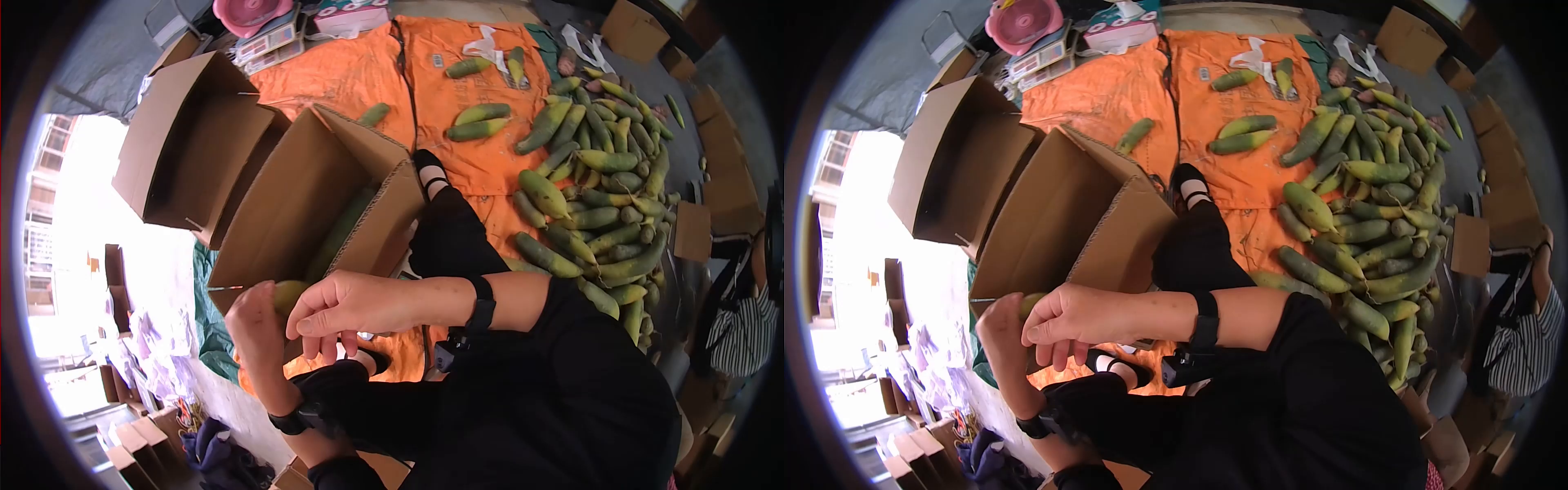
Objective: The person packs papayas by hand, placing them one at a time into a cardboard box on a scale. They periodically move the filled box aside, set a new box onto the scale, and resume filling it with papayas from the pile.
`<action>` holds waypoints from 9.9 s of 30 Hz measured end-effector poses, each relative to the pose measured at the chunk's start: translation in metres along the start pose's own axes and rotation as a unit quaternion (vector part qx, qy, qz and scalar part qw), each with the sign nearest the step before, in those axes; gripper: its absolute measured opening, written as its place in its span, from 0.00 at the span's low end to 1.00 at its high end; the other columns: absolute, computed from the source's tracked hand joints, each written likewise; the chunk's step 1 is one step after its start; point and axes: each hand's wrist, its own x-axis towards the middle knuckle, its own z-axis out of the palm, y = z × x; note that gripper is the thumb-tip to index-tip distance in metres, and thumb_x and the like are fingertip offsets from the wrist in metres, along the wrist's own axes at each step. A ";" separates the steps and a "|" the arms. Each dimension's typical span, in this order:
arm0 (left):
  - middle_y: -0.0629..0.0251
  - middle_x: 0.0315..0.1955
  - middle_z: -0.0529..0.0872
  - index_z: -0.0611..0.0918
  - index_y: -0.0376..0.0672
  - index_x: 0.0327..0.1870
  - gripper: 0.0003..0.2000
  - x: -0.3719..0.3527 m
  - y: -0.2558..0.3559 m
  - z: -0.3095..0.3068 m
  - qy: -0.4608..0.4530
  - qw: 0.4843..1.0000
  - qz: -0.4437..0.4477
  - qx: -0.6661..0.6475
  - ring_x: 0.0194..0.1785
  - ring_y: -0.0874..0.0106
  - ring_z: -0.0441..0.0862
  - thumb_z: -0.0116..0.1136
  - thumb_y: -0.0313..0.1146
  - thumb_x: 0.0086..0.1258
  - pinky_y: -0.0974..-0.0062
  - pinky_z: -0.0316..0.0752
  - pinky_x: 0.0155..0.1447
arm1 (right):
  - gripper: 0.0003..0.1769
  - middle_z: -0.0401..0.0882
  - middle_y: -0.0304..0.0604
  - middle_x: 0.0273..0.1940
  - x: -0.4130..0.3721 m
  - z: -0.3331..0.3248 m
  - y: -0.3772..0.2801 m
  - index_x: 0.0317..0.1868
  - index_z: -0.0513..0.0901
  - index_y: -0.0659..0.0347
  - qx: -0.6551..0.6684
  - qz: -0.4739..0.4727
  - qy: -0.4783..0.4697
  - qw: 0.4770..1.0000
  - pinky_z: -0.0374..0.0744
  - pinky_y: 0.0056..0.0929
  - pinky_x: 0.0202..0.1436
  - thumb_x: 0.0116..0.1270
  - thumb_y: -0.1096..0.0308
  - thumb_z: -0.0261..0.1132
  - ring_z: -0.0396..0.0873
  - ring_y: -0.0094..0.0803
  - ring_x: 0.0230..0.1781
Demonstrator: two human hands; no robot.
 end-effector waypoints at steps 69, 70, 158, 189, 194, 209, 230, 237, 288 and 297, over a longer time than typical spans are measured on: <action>0.56 0.33 0.84 0.83 0.36 0.42 0.09 -0.019 0.000 -0.013 -0.024 0.990 -0.142 -0.013 0.34 0.63 0.83 0.60 0.28 0.63 0.73 0.76 0.41 | 0.04 0.58 0.25 0.24 -0.151 -0.069 -0.122 0.41 0.72 0.57 -0.223 -0.366 0.530 0.731 0.54 0.15 0.20 0.66 0.74 0.57 0.51 0.12 0.18; 0.55 0.33 0.84 0.83 0.36 0.42 0.09 -0.020 0.000 -0.014 -0.024 0.991 -0.134 -0.007 0.34 0.61 0.83 0.59 0.28 0.63 0.71 0.76 0.41 | 0.04 0.58 0.25 0.24 -0.143 -0.055 -0.135 0.41 0.72 0.57 -0.227 -0.368 0.530 0.729 0.54 0.15 0.20 0.66 0.74 0.57 0.51 0.12 0.18; 0.61 0.31 0.84 0.83 0.38 0.47 0.11 -0.012 0.012 -0.012 0.015 0.994 -0.091 -0.055 0.34 0.71 0.82 0.60 0.25 0.63 0.77 0.76 0.41 | 0.24 0.75 0.42 0.55 -0.179 -0.126 -0.077 0.60 0.70 0.66 -0.308 -0.387 0.538 0.682 0.70 0.32 0.63 0.63 0.76 0.65 0.73 0.30 0.56; 0.60 0.38 0.83 0.77 0.35 0.54 0.22 -0.012 -0.010 0.006 -0.095 0.967 -0.227 -0.069 0.42 0.71 0.79 0.66 0.33 0.58 0.74 0.73 0.50 | 0.16 0.83 0.41 0.40 -0.175 -0.177 0.013 0.52 0.78 0.63 -0.225 -0.072 0.573 0.785 0.76 0.22 0.39 0.69 0.64 0.59 0.79 0.23 0.37; 0.58 0.39 0.83 0.75 0.36 0.57 0.22 -0.006 -0.006 0.012 -0.130 0.947 -0.268 -0.120 0.41 0.70 0.80 0.63 0.30 0.61 0.74 0.73 0.48 | 0.16 0.84 0.48 0.41 -0.259 -0.276 0.169 0.47 0.80 0.66 -0.331 0.109 0.614 0.708 0.78 0.32 0.43 0.62 0.65 0.64 0.82 0.36 0.40; 0.59 0.48 0.84 0.79 0.39 0.56 0.16 -0.007 -0.001 0.015 -0.076 0.969 -0.232 -0.037 0.50 0.71 0.82 0.57 0.25 0.67 0.76 0.76 0.51 | 0.32 0.77 0.53 0.54 -0.233 -0.249 0.245 0.59 0.73 0.58 -0.527 0.372 0.422 0.637 0.72 0.45 0.60 0.54 0.57 0.68 0.73 0.48 0.58; 0.59 0.38 0.86 0.82 0.37 0.50 0.12 -0.009 0.006 0.003 -0.037 0.979 -0.191 -0.061 0.42 0.71 0.84 0.58 0.24 0.65 0.76 0.78 0.48 | 0.22 0.76 0.56 0.50 -0.257 -0.292 0.291 0.54 0.68 0.58 -0.606 0.428 0.321 0.588 0.75 0.46 0.56 0.59 0.68 0.62 0.72 0.52 0.56; 0.59 0.36 0.87 0.82 0.37 0.47 0.11 -0.012 0.003 -0.003 -0.010 0.984 -0.164 -0.074 0.40 0.72 0.85 0.59 0.25 0.65 0.78 0.77 0.47 | 0.35 0.74 0.55 0.50 -0.311 -0.253 0.195 0.57 0.65 0.62 -0.429 0.171 0.618 0.636 0.74 0.40 0.55 0.49 0.72 0.71 0.74 0.46 0.53; 0.62 0.37 0.82 0.79 0.37 0.53 0.23 0.001 -0.004 0.000 -0.021 0.920 -0.324 -0.217 0.42 0.76 0.79 0.62 0.45 0.64 0.82 0.76 0.31 | 0.16 0.82 0.39 0.44 -0.146 -0.159 0.001 0.55 0.77 0.61 -0.217 -0.101 0.506 0.828 0.76 0.20 0.41 0.70 0.64 0.59 0.79 0.23 0.42; 0.65 0.42 0.86 0.82 0.37 0.51 0.13 -0.005 -0.021 -0.008 0.077 0.960 -0.219 -0.159 0.45 0.80 0.81 0.60 0.31 0.68 0.84 0.73 0.49 | 0.16 0.82 0.39 0.43 -0.183 -0.176 0.039 0.54 0.77 0.62 -0.196 -0.044 0.565 0.800 0.76 0.21 0.40 0.69 0.66 0.59 0.80 0.22 0.40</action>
